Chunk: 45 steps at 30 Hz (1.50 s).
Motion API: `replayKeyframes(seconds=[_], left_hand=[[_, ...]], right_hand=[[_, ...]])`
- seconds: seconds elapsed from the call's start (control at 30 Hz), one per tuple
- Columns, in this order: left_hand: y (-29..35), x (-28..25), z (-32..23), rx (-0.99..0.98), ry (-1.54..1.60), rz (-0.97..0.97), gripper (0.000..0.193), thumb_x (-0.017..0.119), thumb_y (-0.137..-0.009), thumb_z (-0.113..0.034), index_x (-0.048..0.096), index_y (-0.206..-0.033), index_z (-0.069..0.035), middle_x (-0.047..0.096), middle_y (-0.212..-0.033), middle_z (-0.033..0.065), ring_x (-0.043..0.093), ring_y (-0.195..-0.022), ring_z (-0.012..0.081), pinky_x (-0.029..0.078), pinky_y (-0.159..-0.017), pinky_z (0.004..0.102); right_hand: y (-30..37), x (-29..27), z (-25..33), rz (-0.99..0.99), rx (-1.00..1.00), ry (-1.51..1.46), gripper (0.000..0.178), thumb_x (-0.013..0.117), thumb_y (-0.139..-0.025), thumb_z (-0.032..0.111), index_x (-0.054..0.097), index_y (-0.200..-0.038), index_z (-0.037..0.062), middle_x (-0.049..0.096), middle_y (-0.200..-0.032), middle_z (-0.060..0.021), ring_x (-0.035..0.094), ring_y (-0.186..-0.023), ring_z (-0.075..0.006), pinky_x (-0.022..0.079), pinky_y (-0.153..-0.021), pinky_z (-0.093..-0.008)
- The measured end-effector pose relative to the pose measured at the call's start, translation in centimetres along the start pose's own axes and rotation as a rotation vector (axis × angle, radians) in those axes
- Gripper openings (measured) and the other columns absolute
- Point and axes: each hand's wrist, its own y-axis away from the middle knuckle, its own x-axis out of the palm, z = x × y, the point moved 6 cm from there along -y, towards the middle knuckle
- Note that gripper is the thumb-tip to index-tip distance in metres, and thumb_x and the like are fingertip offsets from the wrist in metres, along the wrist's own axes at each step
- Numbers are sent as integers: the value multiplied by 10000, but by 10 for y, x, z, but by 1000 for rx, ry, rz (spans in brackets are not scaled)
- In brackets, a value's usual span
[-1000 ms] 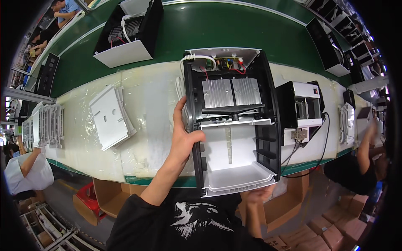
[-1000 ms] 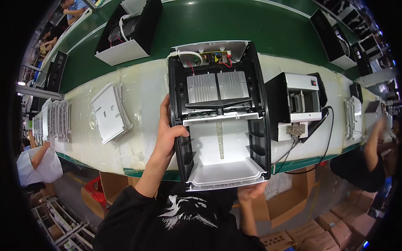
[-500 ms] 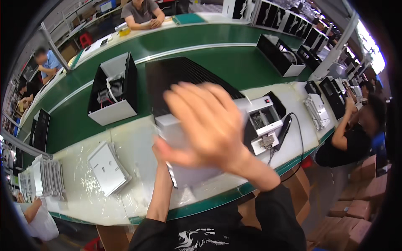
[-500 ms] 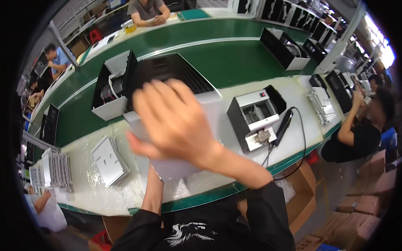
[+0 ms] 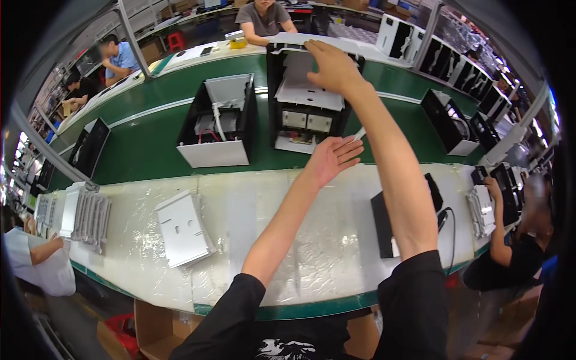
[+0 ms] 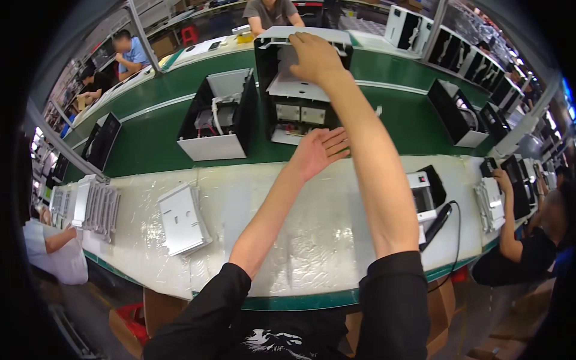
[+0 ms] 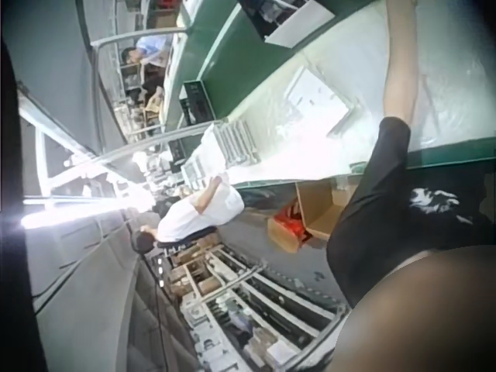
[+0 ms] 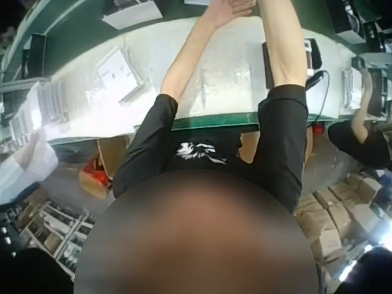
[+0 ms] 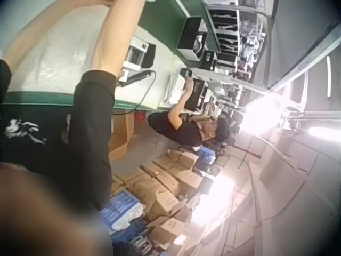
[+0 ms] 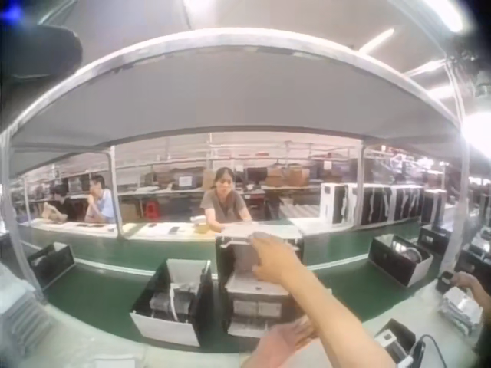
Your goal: Assembling an electronic component by installing a housing cover and fastening it with an electric screwdriver.
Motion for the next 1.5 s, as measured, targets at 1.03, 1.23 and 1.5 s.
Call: replayKeyframes(seconds=[1.03, 1.23, 1.5], left_hand=[[149, -162, 17, 180, 8, -248, 472, 470, -812, -15, 425, -1278, 47, 571, -1144, 199, 570, -1031, 266, 450, -946, 380], [158, -155, 3, 105, -169, -445, 482, 489, -814, -40, 417, -1283, 44, 582, -1130, 186, 581, -1027, 258, 468, -922, 383], [190, -170, -182, 909, -1359, -1274, 528, 620, -790, -218, 456, -1245, -6, 539, -1084, 150, 530, -998, 275, 443, -864, 363]], right_hand=[[306, 136, 92, -27, 478, -309, 433, 598, -808, 129, 518, -1204, -27, 506, -1285, -203, 444, -1225, -361, 338, -1037, -434], [302, 135, 96, -97, 506, -289, 297, 582, -802, 99, 584, -1062, -42, 576, -1181, -198, 505, -1154, -356, 384, -997, -435], [308, 130, 92, -140, 509, -322, 281, 569, -799, 82, 576, -1049, -48, 576, -1166, -216, 503, -1153, -368, 380, -1003, -442]])
